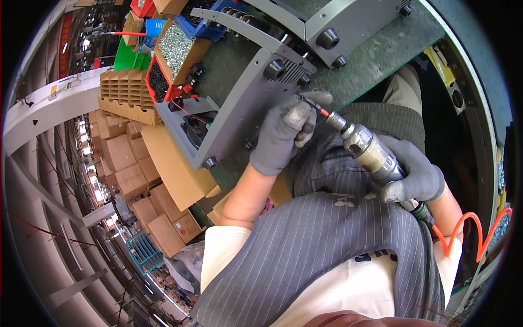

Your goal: Assembling and inspecting metal housings for electronic components, installing fans and screws.

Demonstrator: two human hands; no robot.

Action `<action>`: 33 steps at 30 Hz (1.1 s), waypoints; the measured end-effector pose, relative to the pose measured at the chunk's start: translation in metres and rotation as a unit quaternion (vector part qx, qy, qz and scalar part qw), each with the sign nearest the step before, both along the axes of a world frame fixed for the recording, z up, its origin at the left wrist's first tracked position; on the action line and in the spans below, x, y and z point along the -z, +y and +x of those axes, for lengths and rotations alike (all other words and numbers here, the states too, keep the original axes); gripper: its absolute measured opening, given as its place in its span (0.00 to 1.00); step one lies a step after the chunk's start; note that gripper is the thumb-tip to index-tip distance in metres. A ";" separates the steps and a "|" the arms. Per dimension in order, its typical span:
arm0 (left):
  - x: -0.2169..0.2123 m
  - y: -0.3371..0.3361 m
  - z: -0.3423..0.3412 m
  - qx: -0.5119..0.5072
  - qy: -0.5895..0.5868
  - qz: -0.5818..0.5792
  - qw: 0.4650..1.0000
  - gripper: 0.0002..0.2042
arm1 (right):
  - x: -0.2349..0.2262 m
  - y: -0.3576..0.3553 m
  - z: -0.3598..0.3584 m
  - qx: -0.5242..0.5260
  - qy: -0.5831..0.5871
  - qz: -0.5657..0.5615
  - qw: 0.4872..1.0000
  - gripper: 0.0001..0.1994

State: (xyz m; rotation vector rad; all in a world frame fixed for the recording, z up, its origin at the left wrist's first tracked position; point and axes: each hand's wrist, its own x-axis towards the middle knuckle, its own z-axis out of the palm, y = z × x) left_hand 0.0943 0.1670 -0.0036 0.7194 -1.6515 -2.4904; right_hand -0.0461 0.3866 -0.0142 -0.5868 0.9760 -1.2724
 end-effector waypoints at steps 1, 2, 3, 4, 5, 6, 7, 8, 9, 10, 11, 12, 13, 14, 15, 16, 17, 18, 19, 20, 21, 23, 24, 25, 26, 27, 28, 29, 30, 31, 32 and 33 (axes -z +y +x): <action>-0.003 0.000 0.000 0.006 -0.022 -0.017 1.000 0.18 | -0.003 -0.001 -0.001 0.021 0.024 0.002 1.000 0.39; -0.008 0.003 0.000 0.006 -0.054 -0.040 0.998 0.19 | -0.006 -0.003 -0.002 0.042 0.047 0.004 0.998 0.39; -0.016 0.001 0.002 0.028 -0.062 -0.135 0.989 0.18 | -0.010 -0.004 -0.004 0.047 0.049 0.018 0.998 0.39; -0.023 0.003 0.004 0.031 -0.060 -0.137 0.988 0.18 | -0.014 -0.006 -0.005 0.050 0.051 0.016 0.997 0.39; -0.031 0.007 0.006 -0.009 0.011 -0.260 0.965 0.15 | -0.017 -0.008 -0.006 0.067 0.038 0.018 0.997 0.40; -0.039 0.010 0.007 -0.056 0.078 -0.379 0.920 0.13 | -0.020 -0.010 -0.007 0.075 0.027 0.027 0.996 0.40; -0.053 0.007 0.012 -0.050 0.082 -0.460 0.883 0.11 | -0.023 -0.011 -0.007 0.080 0.008 0.027 0.996 0.40; -0.065 0.004 0.014 -0.074 0.082 -0.543 0.833 0.10 | -0.026 -0.012 -0.008 0.087 0.006 0.021 0.996 0.40; -0.062 0.004 0.007 -0.154 0.135 -0.560 0.803 0.09 | -0.028 -0.014 -0.008 0.085 0.005 0.025 0.996 0.40; -0.061 0.003 -0.001 -0.246 0.191 -0.583 0.751 0.08 | -0.029 -0.015 -0.008 0.085 0.006 0.026 0.996 0.40; -0.071 -0.009 -0.001 -0.211 0.141 -0.666 0.701 0.07 | -0.030 -0.016 -0.008 0.084 0.007 0.027 0.996 0.40; -0.071 -0.015 -0.006 -0.208 0.135 -0.666 0.704 0.07 | -0.030 -0.017 -0.007 0.083 -0.001 0.022 0.996 0.40; -0.069 -0.022 -0.013 -0.217 0.107 -0.689 0.683 0.07 | -0.031 -0.018 -0.006 0.082 -0.009 0.017 0.996 0.39; -0.068 -0.027 -0.018 -0.235 0.071 -0.705 0.666 0.08 | -0.031 -0.019 -0.005 0.082 -0.007 0.017 0.996 0.39; -0.067 -0.030 -0.020 -0.229 0.033 -0.707 0.668 0.11 | -0.031 -0.019 -0.005 0.087 -0.003 0.016 0.996 0.39; -0.067 -0.032 -0.021 -0.227 0.049 -0.709 0.666 0.11 | -0.031 -0.020 -0.004 0.091 0.000 0.017 0.996 0.39; -0.067 -0.033 -0.021 -0.171 -0.005 -0.748 0.642 0.11 | -0.032 -0.020 -0.004 0.092 0.001 0.017 0.996 0.39; -0.067 -0.033 -0.022 -0.122 -0.055 -0.784 0.606 0.12 | -0.033 -0.020 -0.003 0.093 -0.006 0.018 0.995 0.39; -0.067 -0.033 -0.023 -0.115 -0.057 -0.772 0.623 0.12 | -0.033 -0.021 -0.003 0.094 -0.012 0.020 0.995 0.39; -0.068 -0.033 -0.022 -0.116 -0.057 -0.771 0.623 0.12 | -0.034 -0.021 -0.003 0.094 -0.012 0.021 0.995 0.39; -0.069 -0.033 -0.022 -0.102 -0.069 -0.777 0.617 0.13 | -0.035 -0.021 -0.003 0.090 0.000 0.016 0.996 0.38; -0.070 -0.033 -0.023 -0.089 -0.080 -0.783 0.610 0.13 | -0.037 -0.022 -0.002 0.085 0.013 0.010 0.996 0.37; -0.070 -0.033 -0.024 -0.088 -0.066 -0.791 0.601 0.13 | -0.038 -0.023 -0.001 0.093 0.041 0.002 0.995 0.36; -0.069 -0.033 -0.024 -0.085 -0.052 -0.799 0.592 0.13 | -0.039 -0.024 0.000 0.100 0.068 -0.006 0.993 0.35; -0.069 -0.034 -0.024 -0.085 -0.051 -0.799 0.592 0.13 | -0.040 -0.024 0.000 0.102 0.068 -0.006 0.992 0.35; -0.069 -0.034 -0.023 -0.082 -0.055 -0.807 0.582 0.13 | -0.042 -0.025 0.000 0.107 0.101 -0.010 0.989 0.34; -0.068 -0.034 -0.023 -0.080 -0.058 -0.814 0.572 0.13 | -0.043 -0.025 0.000 0.108 0.130 -0.004 0.986 0.33; -0.068 -0.034 -0.023 -0.080 -0.057 -0.814 0.573 0.13 | -0.045 -0.025 0.001 0.113 0.134 -0.012 0.984 0.33; -0.067 -0.035 -0.022 -0.078 -0.060 -0.812 0.576 0.13 | -0.047 -0.025 0.001 0.107 0.122 -0.001 0.987 0.33; -0.067 -0.035 -0.022 -0.075 -0.063 -0.810 0.579 0.13 | -0.048 -0.025 0.000 0.094 0.111 0.012 0.989 0.33; -0.067 -0.036 -0.023 -0.076 -0.062 -0.810 0.578 0.13 | -0.049 -0.026 -0.001 0.101 0.111 0.009 0.989 0.33; -0.067 -0.036 -0.024 -0.080 -0.051 -0.809 0.580 0.12 | -0.050 -0.026 -0.001 0.090 0.115 0.013 0.989 0.33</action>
